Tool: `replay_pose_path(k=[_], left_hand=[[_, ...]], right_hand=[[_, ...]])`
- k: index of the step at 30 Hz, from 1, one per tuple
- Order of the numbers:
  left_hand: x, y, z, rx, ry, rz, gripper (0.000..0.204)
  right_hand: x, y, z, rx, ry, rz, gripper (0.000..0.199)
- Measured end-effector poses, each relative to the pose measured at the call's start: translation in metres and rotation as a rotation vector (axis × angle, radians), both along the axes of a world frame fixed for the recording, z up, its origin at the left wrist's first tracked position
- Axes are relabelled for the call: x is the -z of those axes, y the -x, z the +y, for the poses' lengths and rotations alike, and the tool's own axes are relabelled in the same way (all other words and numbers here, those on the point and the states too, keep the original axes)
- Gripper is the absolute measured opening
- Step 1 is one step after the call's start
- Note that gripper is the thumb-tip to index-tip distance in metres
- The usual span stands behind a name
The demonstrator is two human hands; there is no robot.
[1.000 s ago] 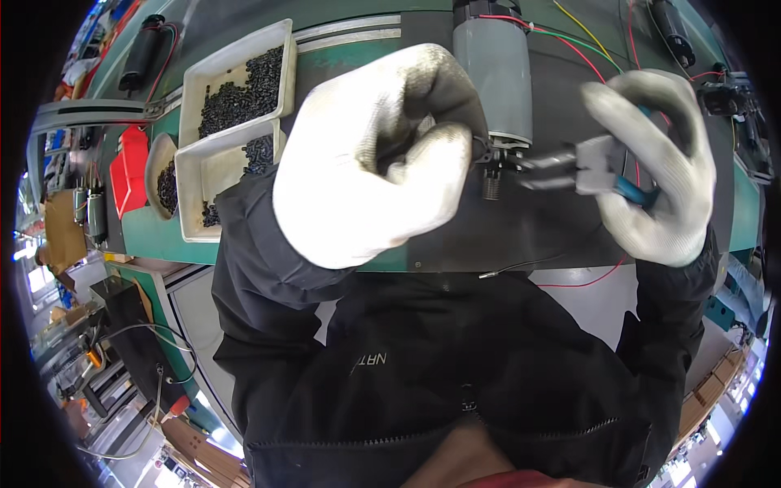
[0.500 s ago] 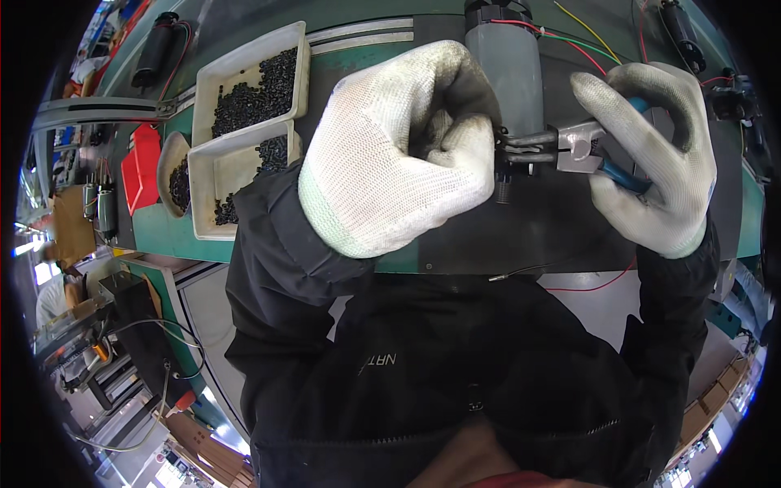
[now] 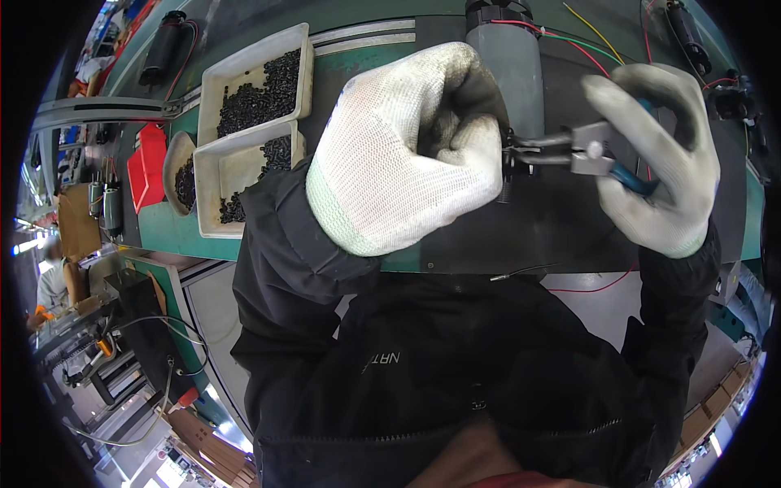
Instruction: Assembling a fan and a motor unit using pliers and a power screwdriver on a production line.
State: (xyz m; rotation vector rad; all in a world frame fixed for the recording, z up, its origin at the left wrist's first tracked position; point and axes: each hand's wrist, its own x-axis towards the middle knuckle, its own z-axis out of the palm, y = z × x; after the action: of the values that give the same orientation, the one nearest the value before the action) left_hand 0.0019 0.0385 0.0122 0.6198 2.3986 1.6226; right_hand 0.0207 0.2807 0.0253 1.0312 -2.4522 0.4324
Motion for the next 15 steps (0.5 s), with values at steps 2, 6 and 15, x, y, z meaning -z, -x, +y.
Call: replay_pose_path(k=[2,6,15], left_hand=[[0.004,-0.001,-0.004,-0.019,0.037,0.058,0.014],[0.01,-0.001,0.001,-0.013,0.008,-0.01,0.015],[0.016,-0.006,0.01,-0.099,-0.201,-0.239,0.016]], right_hand=[[0.007,0.006,-0.006,0.006,-0.015,-0.026,0.062],[0.009,0.006,-0.003,0.053,-0.072,-0.023,0.064],[0.014,0.005,0.0,0.104,-0.059,0.018,0.066]])
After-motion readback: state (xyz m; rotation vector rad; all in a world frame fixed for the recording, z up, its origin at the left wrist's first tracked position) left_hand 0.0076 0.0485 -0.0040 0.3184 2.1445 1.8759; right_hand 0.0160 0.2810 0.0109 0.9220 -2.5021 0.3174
